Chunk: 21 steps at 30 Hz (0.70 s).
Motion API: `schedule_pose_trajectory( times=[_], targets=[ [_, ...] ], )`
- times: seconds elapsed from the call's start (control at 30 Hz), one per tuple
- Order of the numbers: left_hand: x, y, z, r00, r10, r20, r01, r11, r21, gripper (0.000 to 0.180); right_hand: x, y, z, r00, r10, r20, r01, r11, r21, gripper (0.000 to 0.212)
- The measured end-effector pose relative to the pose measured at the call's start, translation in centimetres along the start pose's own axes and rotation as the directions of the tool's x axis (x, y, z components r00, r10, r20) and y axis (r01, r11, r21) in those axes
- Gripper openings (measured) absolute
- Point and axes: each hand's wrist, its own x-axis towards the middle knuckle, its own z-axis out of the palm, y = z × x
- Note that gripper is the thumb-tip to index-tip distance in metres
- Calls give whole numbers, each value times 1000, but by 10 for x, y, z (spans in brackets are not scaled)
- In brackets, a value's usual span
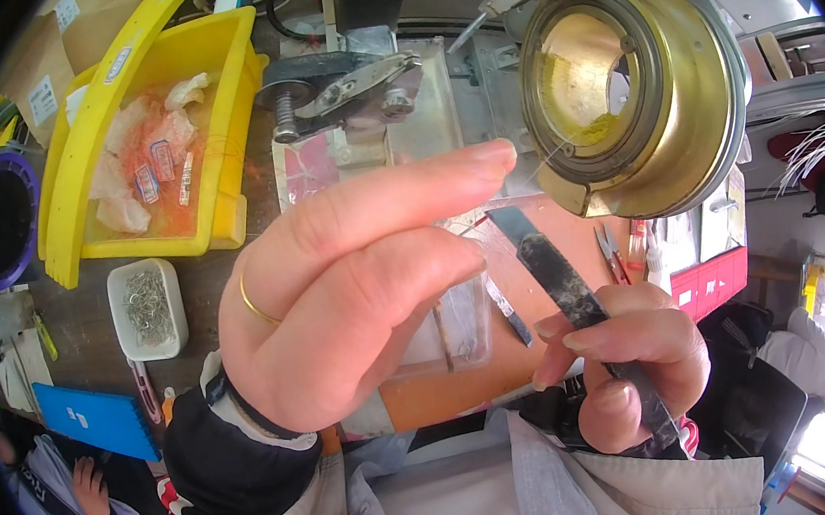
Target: Assembling and measuring small precision components using glue and measurement tools.
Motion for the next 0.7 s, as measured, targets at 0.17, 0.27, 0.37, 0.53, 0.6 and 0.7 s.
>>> schedule_pose_trajectory(
  times=[0.17, 0.27, 0.37, 0.53, 0.6, 0.7],
  targets=[
    [0, -1, 3, 1000, -4, -27, 3, 1000, -24, 18, 0, 0, 6, 999, 43, -8, -43, 999, 10, 32],
    [0, -1, 3, 1000, 2, -31, -3, 1000, -24, 18, 4, 0, 7, 1000, 25, 18, -25, 1000, 3, 32],
    [0, 0, 2, 1000, 1, -31, -2, 1000, -17, 19, 3, 1, 8, 999, 40, 15, -40, 999, 19, 33],
    [0, 3, 2, 999, -22, -35, 22, 1000, -3, 19, 10, 5, 10, 997, -13, 70, 19, 996, -84, 36],
    [0, 3, 2, 999, -19, -36, 19, 1000, 8, 19, 8, 5, 11, 999, -3, 48, 6, 998, -63, 37],
    [-2, 3, 2, 999, -17, -40, 17, 1000, -4, 19, 3, 2, 11, 999, 31, 34, -29, 998, -52, 34]
  ],
)
